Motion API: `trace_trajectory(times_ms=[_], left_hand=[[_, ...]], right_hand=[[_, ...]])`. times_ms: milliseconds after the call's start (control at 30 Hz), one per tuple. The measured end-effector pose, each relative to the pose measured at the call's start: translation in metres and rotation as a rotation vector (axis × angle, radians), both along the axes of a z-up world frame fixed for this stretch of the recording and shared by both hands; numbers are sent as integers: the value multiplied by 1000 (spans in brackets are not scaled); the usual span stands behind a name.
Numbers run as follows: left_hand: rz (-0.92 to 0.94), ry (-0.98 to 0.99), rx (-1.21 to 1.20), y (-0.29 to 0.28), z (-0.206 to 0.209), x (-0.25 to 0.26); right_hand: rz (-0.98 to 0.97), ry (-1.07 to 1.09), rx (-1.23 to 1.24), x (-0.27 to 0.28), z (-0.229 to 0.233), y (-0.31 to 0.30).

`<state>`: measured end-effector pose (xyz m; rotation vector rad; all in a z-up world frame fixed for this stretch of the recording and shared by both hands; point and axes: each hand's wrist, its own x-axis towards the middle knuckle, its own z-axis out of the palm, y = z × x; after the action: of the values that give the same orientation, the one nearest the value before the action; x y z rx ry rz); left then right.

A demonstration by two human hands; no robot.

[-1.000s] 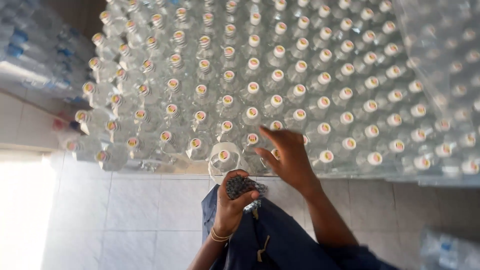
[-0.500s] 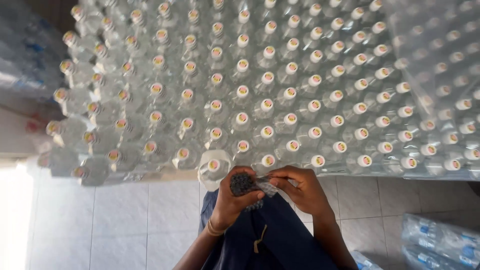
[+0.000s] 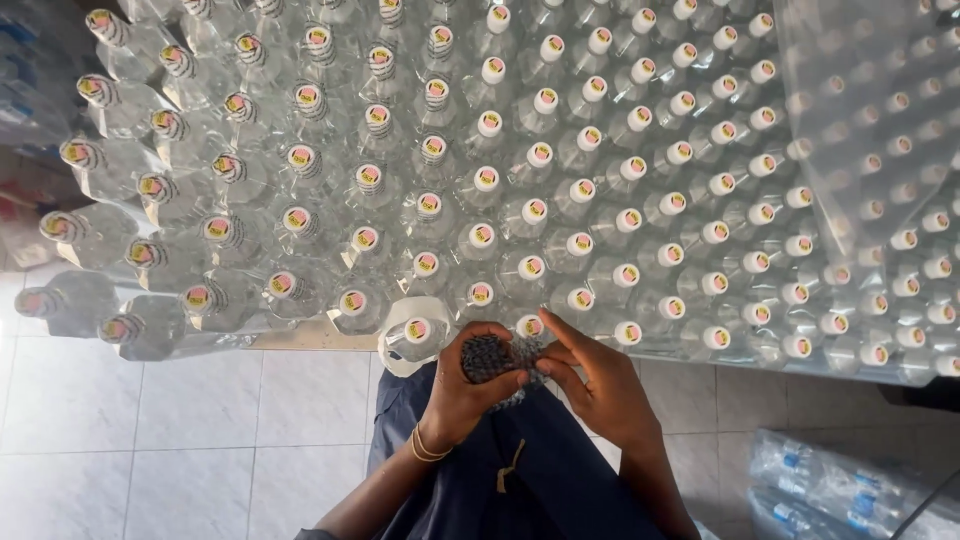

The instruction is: Manually applying plastic seals to the caps of water bottles arranged in a large grid.

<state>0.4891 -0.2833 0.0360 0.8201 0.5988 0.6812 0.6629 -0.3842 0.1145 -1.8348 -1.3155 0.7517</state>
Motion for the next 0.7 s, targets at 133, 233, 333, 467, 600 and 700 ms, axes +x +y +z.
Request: trace_trajectory(times_ms=[133, 233, 333, 467, 600, 700], left_hand=[[-36, -6, 132, -5, 9, -4], [24, -27, 130, -8, 5, -7], [79, 5, 191, -10, 2, -16], [133, 125, 129, -20, -8, -26], [161, 161, 159, -20, -11, -28], [143, 186, 134, -19, -7, -29]], right_hand=[[-59, -17, -90, 18, -4, -4], [-239, -31, 42, 35, -19, -5], [-255, -113, -63, 38, -20, 5], [-159, -322, 15, 35, -26, 15], [-137, -417, -11, 38, -25, 21], [-122, -408, -51, 37, -23, 25]])
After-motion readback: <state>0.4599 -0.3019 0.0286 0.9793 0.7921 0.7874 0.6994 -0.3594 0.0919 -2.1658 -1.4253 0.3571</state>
